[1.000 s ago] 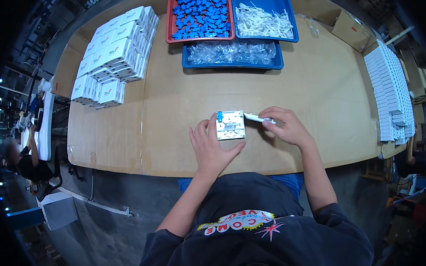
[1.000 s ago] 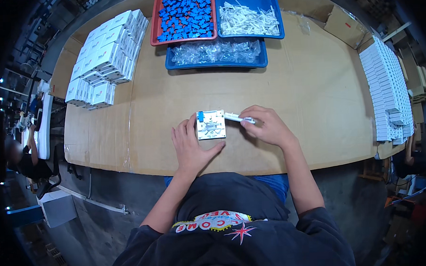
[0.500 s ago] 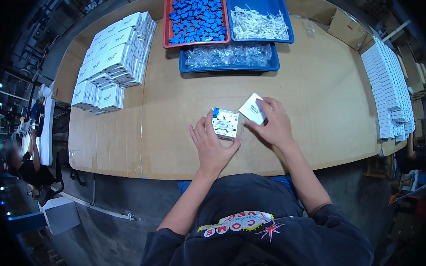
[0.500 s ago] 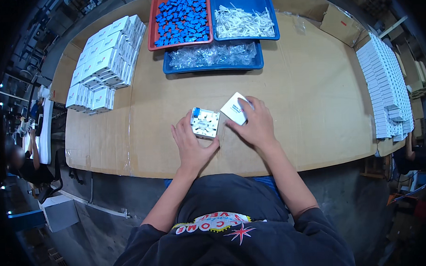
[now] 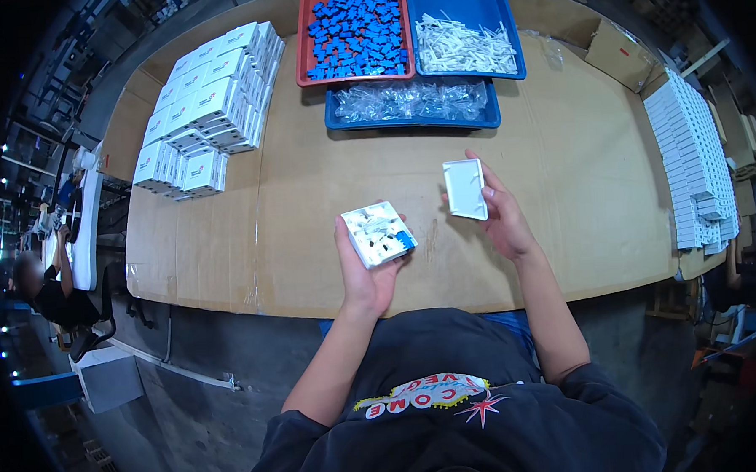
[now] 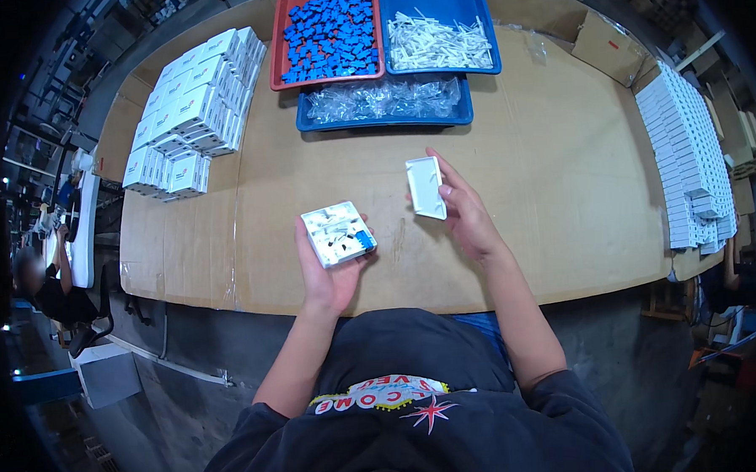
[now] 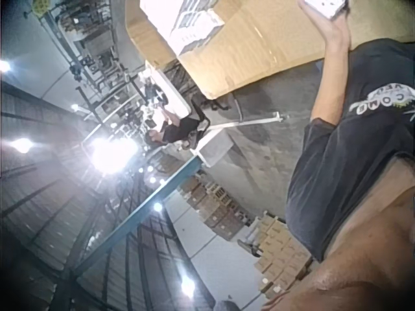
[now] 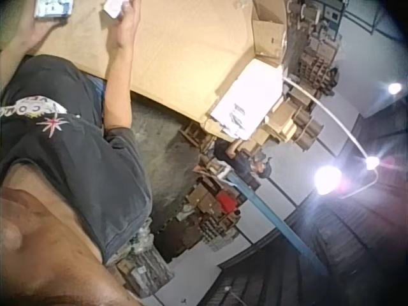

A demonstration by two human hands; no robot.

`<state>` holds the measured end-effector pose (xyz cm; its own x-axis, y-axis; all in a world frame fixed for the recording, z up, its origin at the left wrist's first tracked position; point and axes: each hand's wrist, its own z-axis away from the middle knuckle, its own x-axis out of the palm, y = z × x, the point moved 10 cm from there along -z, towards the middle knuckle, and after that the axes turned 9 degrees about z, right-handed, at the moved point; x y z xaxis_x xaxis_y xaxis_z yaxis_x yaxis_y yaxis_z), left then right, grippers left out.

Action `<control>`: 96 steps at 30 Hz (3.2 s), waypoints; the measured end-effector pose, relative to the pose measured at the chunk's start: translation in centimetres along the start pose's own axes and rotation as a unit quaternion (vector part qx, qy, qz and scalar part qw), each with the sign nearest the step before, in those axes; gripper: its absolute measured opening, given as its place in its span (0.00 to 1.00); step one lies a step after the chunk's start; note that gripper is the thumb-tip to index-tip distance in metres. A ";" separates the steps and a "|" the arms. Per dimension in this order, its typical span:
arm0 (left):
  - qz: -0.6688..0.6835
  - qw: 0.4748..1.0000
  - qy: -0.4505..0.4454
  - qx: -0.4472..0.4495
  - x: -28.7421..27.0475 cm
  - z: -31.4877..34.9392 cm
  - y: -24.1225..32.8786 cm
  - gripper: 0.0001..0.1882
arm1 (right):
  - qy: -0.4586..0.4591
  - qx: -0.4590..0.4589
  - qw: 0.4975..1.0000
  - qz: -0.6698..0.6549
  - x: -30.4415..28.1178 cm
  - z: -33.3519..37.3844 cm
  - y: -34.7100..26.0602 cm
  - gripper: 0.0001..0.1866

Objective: Packaging small blue components and white wire assemblies into printed boxes.

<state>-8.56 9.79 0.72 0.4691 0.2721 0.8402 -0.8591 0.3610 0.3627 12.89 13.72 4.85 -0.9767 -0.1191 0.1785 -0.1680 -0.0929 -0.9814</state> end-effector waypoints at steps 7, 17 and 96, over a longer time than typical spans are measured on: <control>0.067 0.978 -0.029 -0.196 0.1 0.4 -4.8 0.46 | -0.057 0.084 0.982 -0.157 2.5 -0.2 2.0 0.32; 0.076 0.969 -0.063 -0.225 2.2 0.4 -6.5 0.43 | -0.149 -0.018 0.975 0.162 5.8 -0.7 -1.1 0.28; 0.039 0.981 0.001 -0.188 2.1 0.5 -6.9 0.34 | -0.224 0.126 0.938 0.231 8.0 -0.1 0.5 0.23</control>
<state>-1.75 7.43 0.15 0.4054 0.3141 0.8585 -0.7566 0.6424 0.1222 4.95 12.81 5.81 -0.7736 -0.6032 -0.1942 0.3516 -0.1536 -0.9235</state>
